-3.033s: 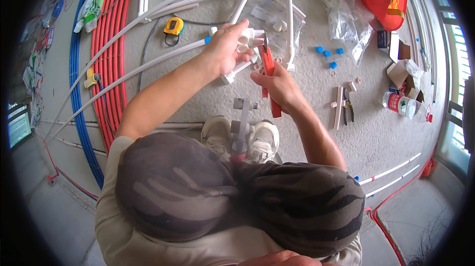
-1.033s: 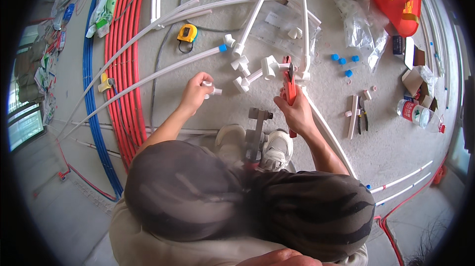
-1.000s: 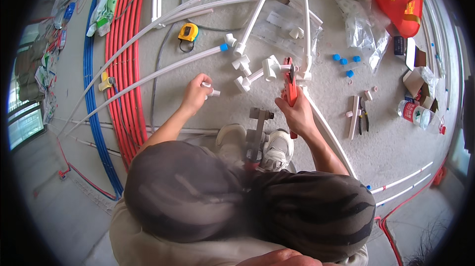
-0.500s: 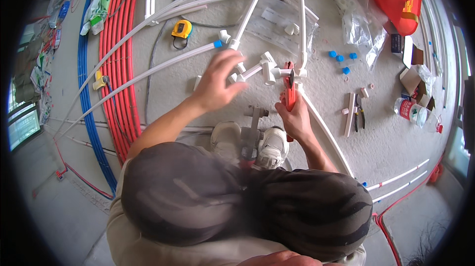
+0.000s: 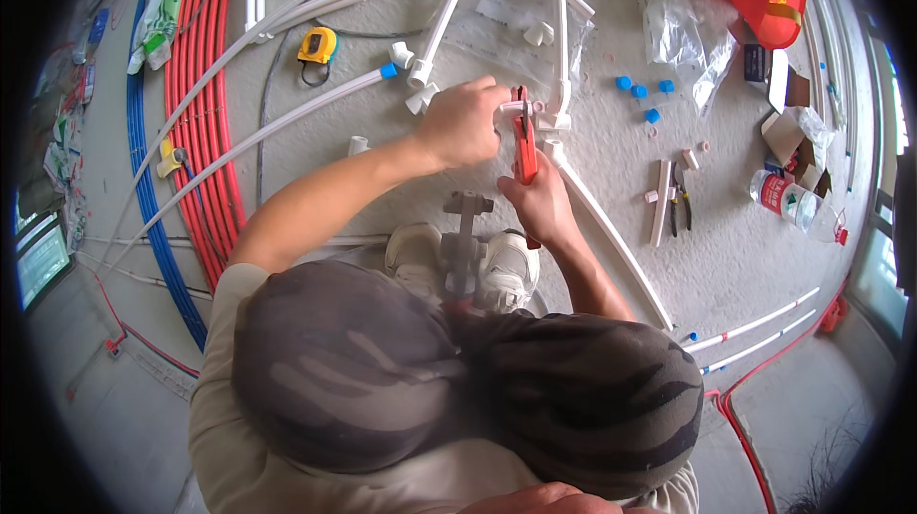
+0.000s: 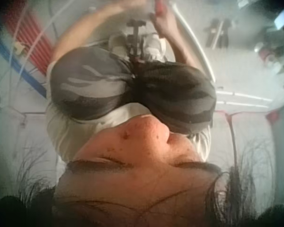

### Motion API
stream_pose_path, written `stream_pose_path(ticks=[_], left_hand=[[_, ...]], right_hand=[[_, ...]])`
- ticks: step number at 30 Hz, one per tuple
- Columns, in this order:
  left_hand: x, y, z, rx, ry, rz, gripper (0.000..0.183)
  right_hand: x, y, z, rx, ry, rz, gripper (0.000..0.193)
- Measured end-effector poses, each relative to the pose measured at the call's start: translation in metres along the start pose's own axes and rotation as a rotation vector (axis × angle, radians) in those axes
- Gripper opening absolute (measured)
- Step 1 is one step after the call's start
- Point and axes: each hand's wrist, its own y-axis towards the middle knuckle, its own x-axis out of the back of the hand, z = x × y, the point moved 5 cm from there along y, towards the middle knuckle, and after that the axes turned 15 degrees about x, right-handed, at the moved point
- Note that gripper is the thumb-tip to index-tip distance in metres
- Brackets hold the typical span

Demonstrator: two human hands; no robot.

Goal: The person assembles white plastic plumbing pipes and fittings on the floor. They connect pipes to elbow joints and a cross fitting, then use a red pipe cutter to trim the ends of the pipes.

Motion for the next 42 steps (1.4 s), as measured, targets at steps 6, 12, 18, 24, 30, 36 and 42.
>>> stream_pose_path(ticks=[6,12,18,24,30,36,42], left_hand=[[0.0,0.004,0.002,0.013,-0.036,-0.006,0.027],[0.004,0.007,-0.001,0.031,-0.043,-0.001,0.035],[-0.002,0.015,0.002,0.02,0.003,-0.015,0.02],[0.002,0.016,-0.011,-0.094,-0.004,-0.128,0.026],[0.013,0.006,-0.029,-0.195,0.112,-0.234,0.02],[0.022,-0.002,-0.039,-0.226,0.17,-0.256,0.023],[0.027,-0.015,-0.055,-0.356,0.158,-0.309,0.019]], right_hand=[[-0.01,-0.001,-0.013,0.016,0.069,-0.058,0.044],[-0.013,0.004,-0.02,0.028,0.096,-0.077,0.044],[-0.014,0.007,-0.022,-0.015,0.145,-0.102,0.041],[-0.015,0.01,-0.028,0.053,0.115,-0.193,0.033],[-0.016,0.008,-0.018,0.101,0.153,-0.257,0.029],[-0.013,0.004,-0.017,0.129,0.177,-0.252,0.03],[-0.009,-0.008,-0.009,0.102,0.207,-0.268,0.03]])
